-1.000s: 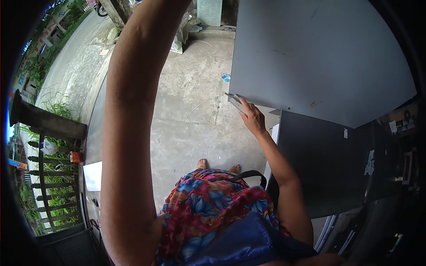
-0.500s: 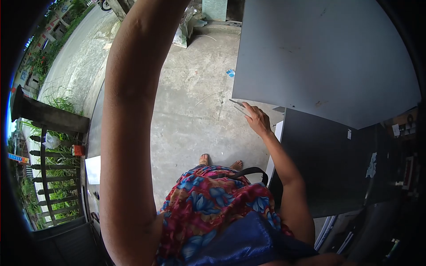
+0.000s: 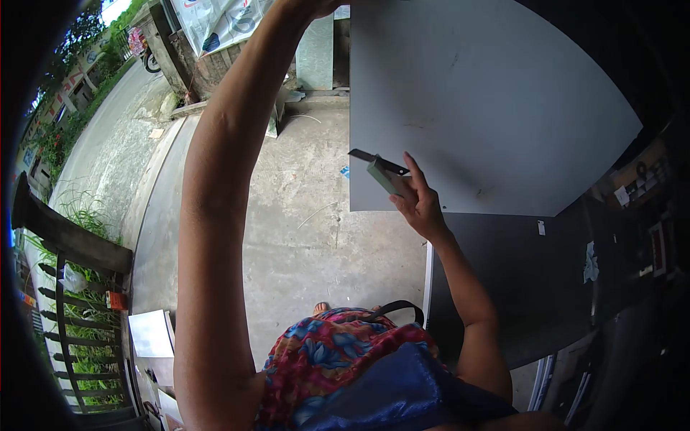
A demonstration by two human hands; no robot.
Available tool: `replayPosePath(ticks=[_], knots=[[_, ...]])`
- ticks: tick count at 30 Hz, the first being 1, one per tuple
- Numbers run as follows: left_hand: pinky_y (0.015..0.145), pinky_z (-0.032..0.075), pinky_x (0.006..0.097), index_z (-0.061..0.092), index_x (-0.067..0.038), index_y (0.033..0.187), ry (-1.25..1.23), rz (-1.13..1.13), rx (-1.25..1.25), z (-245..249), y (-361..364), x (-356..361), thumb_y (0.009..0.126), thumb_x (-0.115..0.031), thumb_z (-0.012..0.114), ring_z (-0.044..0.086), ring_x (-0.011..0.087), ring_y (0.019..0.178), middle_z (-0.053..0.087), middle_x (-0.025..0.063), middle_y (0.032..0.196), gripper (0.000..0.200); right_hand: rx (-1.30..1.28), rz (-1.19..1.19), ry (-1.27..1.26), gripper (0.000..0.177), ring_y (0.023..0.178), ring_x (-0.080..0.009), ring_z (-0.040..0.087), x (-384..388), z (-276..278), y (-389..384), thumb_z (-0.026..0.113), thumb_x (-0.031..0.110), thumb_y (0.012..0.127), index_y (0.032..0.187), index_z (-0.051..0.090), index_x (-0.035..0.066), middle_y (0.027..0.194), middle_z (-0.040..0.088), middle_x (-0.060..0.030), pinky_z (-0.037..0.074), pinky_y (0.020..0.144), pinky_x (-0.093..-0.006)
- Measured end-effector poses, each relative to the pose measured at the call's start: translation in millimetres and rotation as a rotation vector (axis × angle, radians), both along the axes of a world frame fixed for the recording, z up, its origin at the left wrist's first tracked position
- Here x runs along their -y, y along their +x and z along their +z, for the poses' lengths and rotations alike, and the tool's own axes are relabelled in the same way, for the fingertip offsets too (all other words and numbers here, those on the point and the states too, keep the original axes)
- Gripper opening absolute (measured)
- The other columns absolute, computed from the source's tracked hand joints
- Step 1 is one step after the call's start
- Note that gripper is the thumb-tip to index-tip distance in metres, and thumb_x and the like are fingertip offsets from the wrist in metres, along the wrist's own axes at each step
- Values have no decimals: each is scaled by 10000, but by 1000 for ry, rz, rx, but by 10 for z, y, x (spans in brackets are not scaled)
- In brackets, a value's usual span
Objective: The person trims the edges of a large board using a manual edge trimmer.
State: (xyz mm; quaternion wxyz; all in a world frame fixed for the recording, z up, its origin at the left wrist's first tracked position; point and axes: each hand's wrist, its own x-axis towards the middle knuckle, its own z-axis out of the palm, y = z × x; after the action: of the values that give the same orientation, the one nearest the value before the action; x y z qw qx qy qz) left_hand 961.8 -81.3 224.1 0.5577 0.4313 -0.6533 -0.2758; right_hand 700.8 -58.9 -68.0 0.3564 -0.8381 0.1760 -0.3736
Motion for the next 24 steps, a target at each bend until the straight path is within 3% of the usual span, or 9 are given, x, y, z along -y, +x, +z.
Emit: replayPosePath(ticks=[3,4,7,8,11,16,19,20,24], knots=[[944,411,380,464,81,1237,-144,27,-15,-119,96,148,939,-333,493,476,270,1153,482,203,1275,511,460,-160,12,749,710,-113,608,-33,1095,-14,602,222,880,1431,120,65,931,655,-114,505,649,-244],[877,456,360,495,77,1189,-19,-37,-184,-113,30,105,944,-322,484,524,239,1070,520,190,1214,469,521,-209,-30,734,712,-117,616,19,1351,-21,586,238,890,1430,118,69,922,655,-115,502,629,-232],[857,464,351,495,63,1173,-59,-85,-299,-234,-9,129,937,-331,498,535,227,1034,529,176,1188,459,638,-334,-73,696,718,-128,633,156,1926,5,556,265,909,1426,133,70,908,654,-113,499,597,-225],[862,464,384,378,66,1279,-26,-2,-270,-286,65,89,879,-402,576,528,272,1048,483,174,1255,647,663,-373,-76,684,721,-131,638,178,2038,70,549,270,913,1424,141,68,906,653,-111,499,591,-227],[815,521,357,535,43,1104,-146,33,-276,-478,-48,-5,874,-272,618,617,222,885,616,152,960,399,606,-452,-3,660,735,-140,649,374,2230,125,548,253,913,1420,169,70,907,650,-104,499,575,-239],[883,486,362,474,6,1207,-83,-25,-312,-752,-84,-29,863,-163,619,594,220,986,593,149,1082,410,529,-514,29,590,746,-120,633,328,2227,282,545,230,912,1402,244,99,944,648,-84,501,593,-232],[868,494,349,487,4,1200,-56,-69,-336,-792,-116,-54,882,-160,592,600,215,975,600,145,1073,373,496,-506,-25,599,721,-124,630,279,2161,454,541,209,907,1404,228,91,914,650,-79,496,591,-236],[858,499,346,495,3,1193,-52,-75,-333,-798,-117,-44,887,-158,585,603,213,968,603,144,1067,357,521,-511,-3,598,691,-153,637,223,2170,514,542,176,903,1395,216,81,845,624,-96,524,634,-298],[814,519,336,526,-4,1162,-47,-75,-344,-787,-143,-59,898,-153,568,615,204,934,615,138,1042,306,620,-477,110,612,700,-159,638,145,2179,601,540,194,906,1399,195,86,872,616,-91,527,630,-304]])
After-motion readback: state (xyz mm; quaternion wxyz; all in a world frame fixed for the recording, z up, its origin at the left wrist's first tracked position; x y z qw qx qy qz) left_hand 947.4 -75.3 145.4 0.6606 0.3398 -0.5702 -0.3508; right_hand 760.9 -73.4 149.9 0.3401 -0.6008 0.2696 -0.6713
